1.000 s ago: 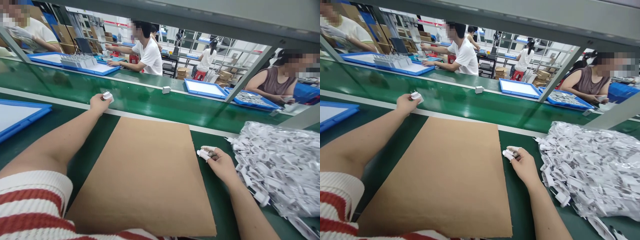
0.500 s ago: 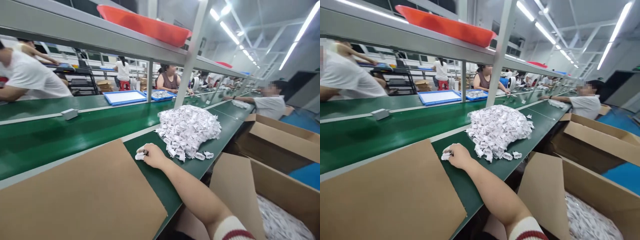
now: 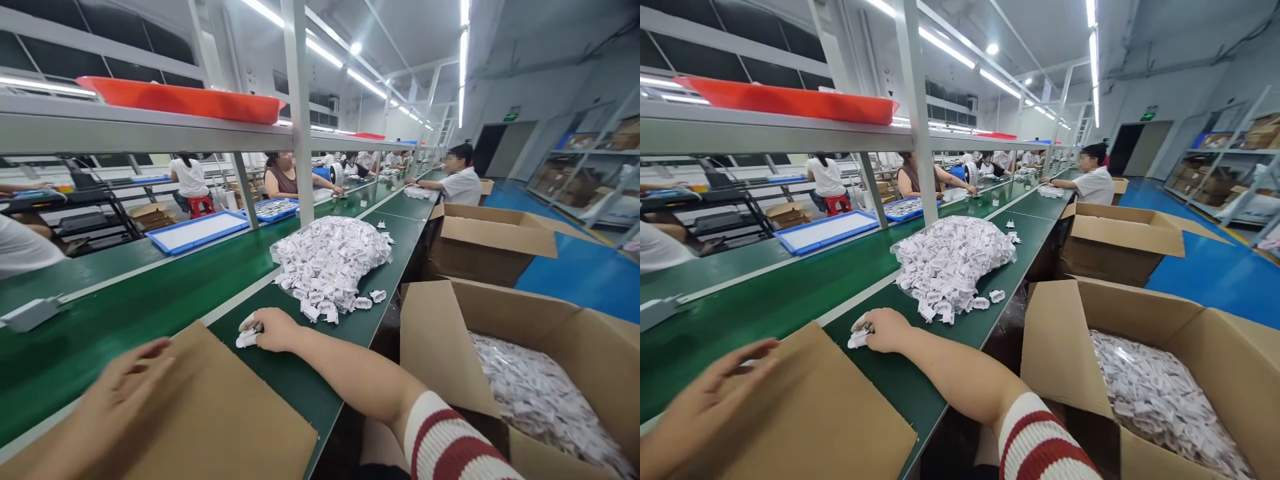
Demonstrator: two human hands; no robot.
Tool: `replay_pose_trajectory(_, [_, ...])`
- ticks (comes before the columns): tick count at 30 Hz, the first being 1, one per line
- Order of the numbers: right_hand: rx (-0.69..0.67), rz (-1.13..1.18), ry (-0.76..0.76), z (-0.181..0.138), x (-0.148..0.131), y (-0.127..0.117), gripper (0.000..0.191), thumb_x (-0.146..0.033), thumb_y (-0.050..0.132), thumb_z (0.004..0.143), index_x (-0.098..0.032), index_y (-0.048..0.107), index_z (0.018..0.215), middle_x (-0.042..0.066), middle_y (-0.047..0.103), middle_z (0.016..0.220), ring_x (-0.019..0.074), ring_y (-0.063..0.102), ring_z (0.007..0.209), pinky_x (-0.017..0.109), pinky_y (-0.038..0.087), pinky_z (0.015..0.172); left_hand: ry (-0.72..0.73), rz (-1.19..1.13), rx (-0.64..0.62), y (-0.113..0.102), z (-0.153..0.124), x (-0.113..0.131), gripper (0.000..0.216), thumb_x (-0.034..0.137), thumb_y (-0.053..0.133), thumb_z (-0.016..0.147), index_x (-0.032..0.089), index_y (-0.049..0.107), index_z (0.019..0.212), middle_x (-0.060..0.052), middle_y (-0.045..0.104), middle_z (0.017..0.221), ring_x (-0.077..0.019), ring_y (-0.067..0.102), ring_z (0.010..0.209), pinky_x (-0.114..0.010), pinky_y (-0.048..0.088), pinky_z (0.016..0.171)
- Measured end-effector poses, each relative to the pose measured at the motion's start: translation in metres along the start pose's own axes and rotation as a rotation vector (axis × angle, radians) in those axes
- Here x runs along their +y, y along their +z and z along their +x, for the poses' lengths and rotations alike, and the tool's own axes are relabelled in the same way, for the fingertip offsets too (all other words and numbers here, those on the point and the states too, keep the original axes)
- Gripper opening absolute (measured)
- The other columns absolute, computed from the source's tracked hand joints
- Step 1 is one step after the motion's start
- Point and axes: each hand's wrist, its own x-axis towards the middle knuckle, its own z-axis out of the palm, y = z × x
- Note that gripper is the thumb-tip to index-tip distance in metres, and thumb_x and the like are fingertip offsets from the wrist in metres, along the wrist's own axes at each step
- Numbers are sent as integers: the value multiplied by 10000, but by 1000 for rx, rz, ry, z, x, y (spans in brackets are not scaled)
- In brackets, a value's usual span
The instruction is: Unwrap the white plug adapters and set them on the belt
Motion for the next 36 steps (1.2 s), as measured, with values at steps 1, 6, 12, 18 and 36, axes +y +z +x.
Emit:
replay_pose_trajectory(1, [5,45,4,1,0,1,413,-92,834,738,-251,819,1118,23,801,1087,221,743,939,277,563,796,36,-90,-54,17,-3,5,544,804,642,673,544,720,1144,29,764,1276,-386,724,1176,-496,652,905])
replay_pose_trajectory(6, [35,284,76,8,4,10,393,-105,857,736,-256,833,1098,1,811,976,213,760,911,262,578,789,103,-330,-225,83,8,32,535,701,816,598,608,739,1120,15,796,1133,-423,733,1129,-564,610,974])
replay_pose_trajectory(12, [43,469,151,15,13,17,378,-106,871,673,-242,843,1025,0,796,917,191,748,875,272,589,824,-26,-457,-224,97,15,30,424,741,797,571,583,786,964,7,816,1034,-447,752,1060,-594,608,983])
replay_pose_trajectory(18, [65,706,161,16,12,19,425,-303,993,537,-213,837,922,4,774,871,136,677,760,285,578,819,-56,-491,-234,96,11,29,450,757,782,599,588,772,1016,1,804,1077,-422,739,1095,-581,597,1017])
replay_pose_trajectory(36, [72,714,166,14,9,13,482,-291,1010,492,-230,856,945,5,784,901,140,680,775,292,589,843,11,-377,-207,85,9,38,328,820,696,626,601,805,844,32,807,1059,-448,735,1095,-555,617,926])
